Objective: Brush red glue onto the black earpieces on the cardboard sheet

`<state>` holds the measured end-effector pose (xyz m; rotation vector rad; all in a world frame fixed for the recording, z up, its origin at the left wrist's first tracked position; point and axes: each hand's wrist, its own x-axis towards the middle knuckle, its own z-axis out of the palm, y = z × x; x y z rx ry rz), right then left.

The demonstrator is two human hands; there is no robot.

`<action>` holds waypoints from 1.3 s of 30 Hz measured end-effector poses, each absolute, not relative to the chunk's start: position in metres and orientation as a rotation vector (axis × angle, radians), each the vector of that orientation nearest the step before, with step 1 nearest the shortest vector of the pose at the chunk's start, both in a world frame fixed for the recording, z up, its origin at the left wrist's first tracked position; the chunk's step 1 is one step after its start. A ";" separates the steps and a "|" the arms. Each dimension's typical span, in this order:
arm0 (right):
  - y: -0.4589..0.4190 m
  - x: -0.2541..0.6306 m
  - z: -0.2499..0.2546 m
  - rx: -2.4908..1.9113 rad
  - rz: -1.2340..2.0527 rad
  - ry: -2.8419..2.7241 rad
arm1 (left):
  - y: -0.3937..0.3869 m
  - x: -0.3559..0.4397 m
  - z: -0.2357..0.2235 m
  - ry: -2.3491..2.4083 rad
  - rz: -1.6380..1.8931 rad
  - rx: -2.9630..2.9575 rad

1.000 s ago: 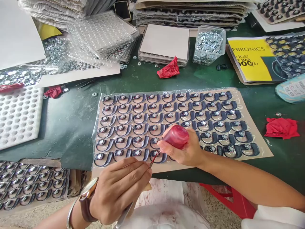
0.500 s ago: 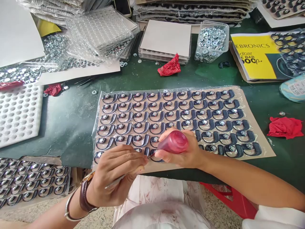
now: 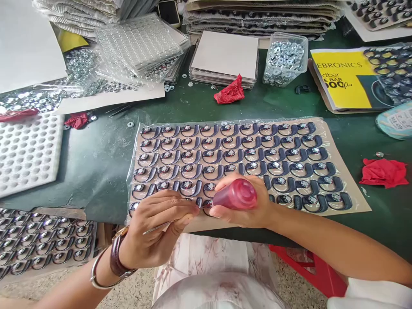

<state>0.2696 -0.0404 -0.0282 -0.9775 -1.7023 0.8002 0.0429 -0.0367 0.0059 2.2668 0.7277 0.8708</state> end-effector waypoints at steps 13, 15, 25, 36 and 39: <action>-0.043 0.278 -0.006 -1.051 1.128 -1.505 | -0.035 0.045 0.006 0.702 0.884 2.303; -0.041 0.287 0.009 -1.064 1.305 -1.441 | -0.035 0.046 0.008 0.668 0.888 2.337; -0.003 0.280 -0.008 -1.116 1.062 -1.545 | -0.035 0.043 0.009 0.540 0.857 2.714; -0.002 0.273 -0.028 -1.008 1.068 -1.594 | -0.039 0.041 -0.006 0.595 0.761 2.833; -0.002 0.272 -0.030 -0.996 0.999 -1.637 | -0.039 0.040 -0.007 0.582 0.762 2.794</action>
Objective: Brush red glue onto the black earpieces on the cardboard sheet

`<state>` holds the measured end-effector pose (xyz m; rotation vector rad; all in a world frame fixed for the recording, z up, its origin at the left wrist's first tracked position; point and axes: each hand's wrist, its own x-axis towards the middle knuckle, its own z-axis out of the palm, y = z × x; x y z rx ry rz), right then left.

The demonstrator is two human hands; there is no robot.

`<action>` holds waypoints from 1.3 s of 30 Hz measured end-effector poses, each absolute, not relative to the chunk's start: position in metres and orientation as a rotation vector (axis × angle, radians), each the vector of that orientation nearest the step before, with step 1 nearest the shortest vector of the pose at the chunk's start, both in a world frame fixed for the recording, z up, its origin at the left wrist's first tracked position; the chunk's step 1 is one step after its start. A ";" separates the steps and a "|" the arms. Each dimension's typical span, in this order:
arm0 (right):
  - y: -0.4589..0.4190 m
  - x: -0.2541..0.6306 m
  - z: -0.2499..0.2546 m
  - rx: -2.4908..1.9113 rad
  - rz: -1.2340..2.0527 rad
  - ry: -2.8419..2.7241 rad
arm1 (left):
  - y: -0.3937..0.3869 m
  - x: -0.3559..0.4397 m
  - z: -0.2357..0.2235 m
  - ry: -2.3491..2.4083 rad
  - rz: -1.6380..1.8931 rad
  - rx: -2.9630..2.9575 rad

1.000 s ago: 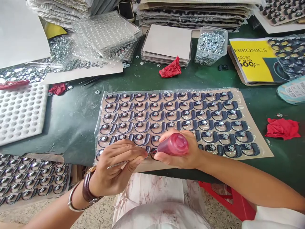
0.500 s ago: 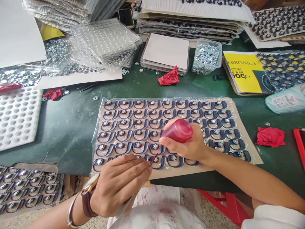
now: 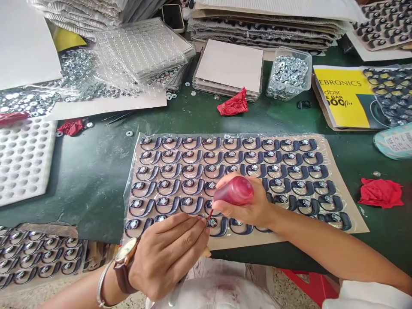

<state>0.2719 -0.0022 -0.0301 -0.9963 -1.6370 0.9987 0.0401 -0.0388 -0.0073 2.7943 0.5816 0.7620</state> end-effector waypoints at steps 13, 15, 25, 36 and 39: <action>-0.003 0.273 -0.034 -1.115 1.071 -1.567 | -0.029 0.038 -0.001 0.572 0.759 2.752; -0.002 0.274 -0.032 -1.103 1.082 -1.523 | -0.030 0.039 -0.004 0.567 0.762 2.761; 0.002 0.276 -0.028 -1.228 1.065 -1.570 | -0.029 0.041 -0.002 0.578 0.759 2.756; 0.003 0.274 -0.030 -1.271 1.040 -1.639 | -0.026 0.041 -0.002 0.565 0.753 2.723; 0.003 0.276 -0.025 -1.316 1.030 -1.647 | -0.024 0.042 -0.001 0.557 0.747 2.712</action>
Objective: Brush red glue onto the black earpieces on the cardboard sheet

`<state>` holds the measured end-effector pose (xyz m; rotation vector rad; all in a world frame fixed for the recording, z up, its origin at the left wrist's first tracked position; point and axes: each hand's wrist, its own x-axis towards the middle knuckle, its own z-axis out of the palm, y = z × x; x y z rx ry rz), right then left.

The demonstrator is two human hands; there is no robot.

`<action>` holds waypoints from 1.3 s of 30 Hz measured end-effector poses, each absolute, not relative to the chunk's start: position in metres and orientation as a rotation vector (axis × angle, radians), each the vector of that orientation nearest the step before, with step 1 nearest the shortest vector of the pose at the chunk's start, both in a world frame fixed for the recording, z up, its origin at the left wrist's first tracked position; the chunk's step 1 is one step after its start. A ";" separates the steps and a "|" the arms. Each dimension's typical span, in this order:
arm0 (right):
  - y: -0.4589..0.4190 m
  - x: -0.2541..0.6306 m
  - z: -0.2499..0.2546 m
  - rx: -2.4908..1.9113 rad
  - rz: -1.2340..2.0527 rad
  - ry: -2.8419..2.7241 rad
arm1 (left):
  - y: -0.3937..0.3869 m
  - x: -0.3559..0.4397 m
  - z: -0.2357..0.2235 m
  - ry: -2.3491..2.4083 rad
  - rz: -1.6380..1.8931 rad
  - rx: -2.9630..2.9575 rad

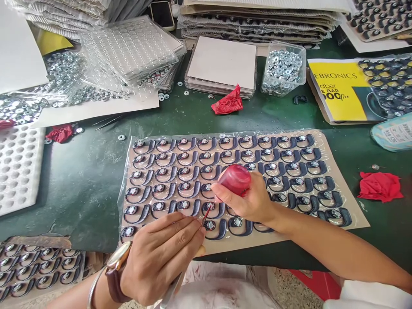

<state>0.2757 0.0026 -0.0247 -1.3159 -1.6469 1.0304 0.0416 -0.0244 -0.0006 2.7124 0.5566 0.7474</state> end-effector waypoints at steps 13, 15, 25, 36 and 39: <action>0.000 0.277 -0.024 -1.296 1.087 -1.605 | -0.023 0.042 -0.002 0.571 0.753 2.675; -0.001 0.277 -0.024 -1.292 1.094 -1.613 | -0.021 0.043 0.000 0.581 0.771 2.655; -0.003 0.275 -0.025 -1.122 1.127 -1.637 | -0.009 0.048 0.005 0.661 0.878 2.426; 0.002 0.317 0.020 -1.189 1.434 -1.374 | -0.016 0.050 0.004 0.565 0.904 2.619; 0.009 0.332 0.024 -1.195 1.496 -1.308 | -0.018 0.049 0.004 0.558 0.879 2.673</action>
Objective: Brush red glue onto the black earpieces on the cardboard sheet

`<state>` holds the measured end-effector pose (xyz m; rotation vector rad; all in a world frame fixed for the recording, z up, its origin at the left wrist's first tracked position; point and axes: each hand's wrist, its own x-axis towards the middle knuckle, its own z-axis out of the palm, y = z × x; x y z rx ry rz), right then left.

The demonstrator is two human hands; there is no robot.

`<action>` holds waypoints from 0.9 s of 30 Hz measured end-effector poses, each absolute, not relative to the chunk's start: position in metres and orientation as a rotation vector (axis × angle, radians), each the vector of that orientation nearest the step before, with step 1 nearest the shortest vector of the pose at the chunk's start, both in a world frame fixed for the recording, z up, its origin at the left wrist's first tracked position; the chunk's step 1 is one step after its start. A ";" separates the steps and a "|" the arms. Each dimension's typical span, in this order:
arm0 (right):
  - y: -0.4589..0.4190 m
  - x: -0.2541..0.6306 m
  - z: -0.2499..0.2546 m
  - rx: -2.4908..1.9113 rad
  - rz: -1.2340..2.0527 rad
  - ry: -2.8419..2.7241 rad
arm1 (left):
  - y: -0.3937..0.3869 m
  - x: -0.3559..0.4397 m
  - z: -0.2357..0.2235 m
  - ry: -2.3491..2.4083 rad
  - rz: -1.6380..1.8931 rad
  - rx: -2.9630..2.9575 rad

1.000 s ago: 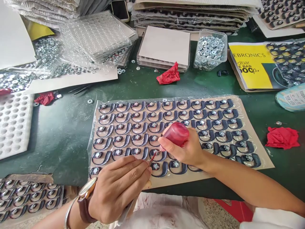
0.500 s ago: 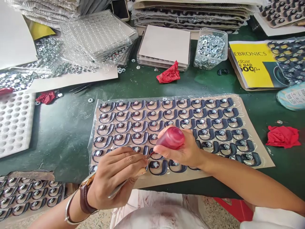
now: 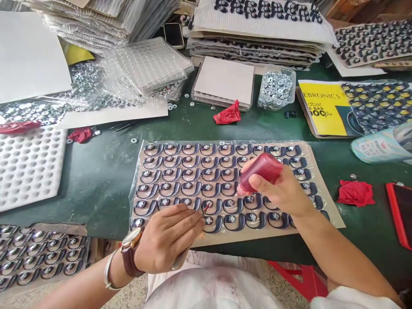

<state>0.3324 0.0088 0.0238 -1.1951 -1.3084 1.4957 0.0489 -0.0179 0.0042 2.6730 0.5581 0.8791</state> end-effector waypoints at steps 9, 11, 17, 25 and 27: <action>0.040 0.297 -0.008 -1.131 1.440 -1.340 | -0.010 0.048 -0.002 0.642 0.914 2.769; 0.042 0.287 -0.017 -1.103 1.379 -1.404 | -0.007 0.049 -0.004 0.669 0.910 2.817; 0.041 0.277 -0.032 -1.074 1.213 -1.508 | -0.006 0.052 -0.006 0.699 0.862 2.844; 0.043 0.275 -0.034 -1.053 1.123 -1.614 | -0.006 0.054 -0.004 0.726 0.870 2.808; 0.044 0.275 -0.031 -1.077 1.068 -1.642 | -0.006 0.055 -0.004 0.729 0.880 2.799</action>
